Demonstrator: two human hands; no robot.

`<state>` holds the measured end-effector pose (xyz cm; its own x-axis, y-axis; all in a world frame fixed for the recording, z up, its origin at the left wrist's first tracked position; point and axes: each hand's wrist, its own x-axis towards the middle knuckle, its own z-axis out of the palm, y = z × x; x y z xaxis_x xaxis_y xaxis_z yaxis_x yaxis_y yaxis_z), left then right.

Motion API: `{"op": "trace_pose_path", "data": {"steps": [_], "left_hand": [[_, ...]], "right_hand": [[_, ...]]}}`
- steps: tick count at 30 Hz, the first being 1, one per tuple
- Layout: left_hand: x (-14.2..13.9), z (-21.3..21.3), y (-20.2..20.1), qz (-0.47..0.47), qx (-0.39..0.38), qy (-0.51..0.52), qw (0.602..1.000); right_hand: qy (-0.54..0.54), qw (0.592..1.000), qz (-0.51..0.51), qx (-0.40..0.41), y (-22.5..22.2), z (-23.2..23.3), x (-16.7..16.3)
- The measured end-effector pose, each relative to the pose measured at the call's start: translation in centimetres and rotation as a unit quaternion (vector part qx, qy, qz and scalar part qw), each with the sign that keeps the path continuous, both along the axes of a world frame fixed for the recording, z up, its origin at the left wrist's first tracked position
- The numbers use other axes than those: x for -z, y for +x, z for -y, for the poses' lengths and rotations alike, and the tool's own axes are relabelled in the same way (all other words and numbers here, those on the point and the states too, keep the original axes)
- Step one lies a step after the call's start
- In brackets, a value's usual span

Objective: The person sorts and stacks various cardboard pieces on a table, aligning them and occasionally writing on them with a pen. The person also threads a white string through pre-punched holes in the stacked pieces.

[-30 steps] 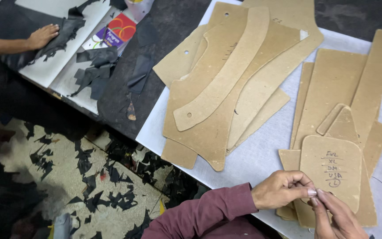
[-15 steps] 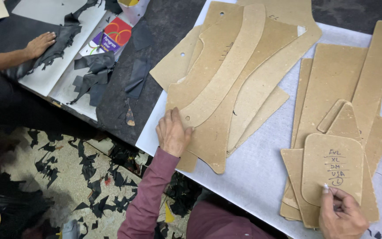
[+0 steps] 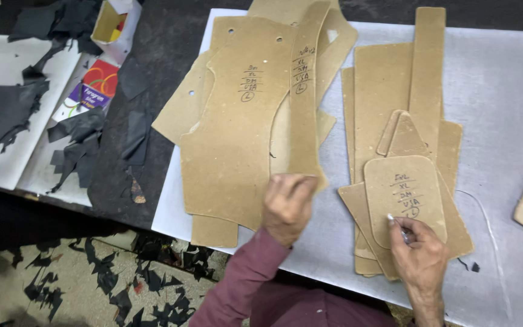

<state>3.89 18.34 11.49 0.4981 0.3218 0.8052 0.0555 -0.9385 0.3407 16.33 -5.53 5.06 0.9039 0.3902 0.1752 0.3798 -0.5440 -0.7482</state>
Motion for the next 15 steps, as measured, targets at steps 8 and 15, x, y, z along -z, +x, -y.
{"op": "trace_pose_path", "data": {"steps": [8, 15], "left_hand": [[1.6, 10.8, 5.6, -0.055, 0.231, -0.063, 0.969], [3.0, 10.7, 6.2, -0.065, 0.268, -0.135, 0.952]], "right_hand": [[0.205, 0.957, -0.203, -0.01, 0.3, 0.6, 2.0], [0.468, 0.806, -0.36, -0.028, -0.3, 0.9, 2.2]]}}
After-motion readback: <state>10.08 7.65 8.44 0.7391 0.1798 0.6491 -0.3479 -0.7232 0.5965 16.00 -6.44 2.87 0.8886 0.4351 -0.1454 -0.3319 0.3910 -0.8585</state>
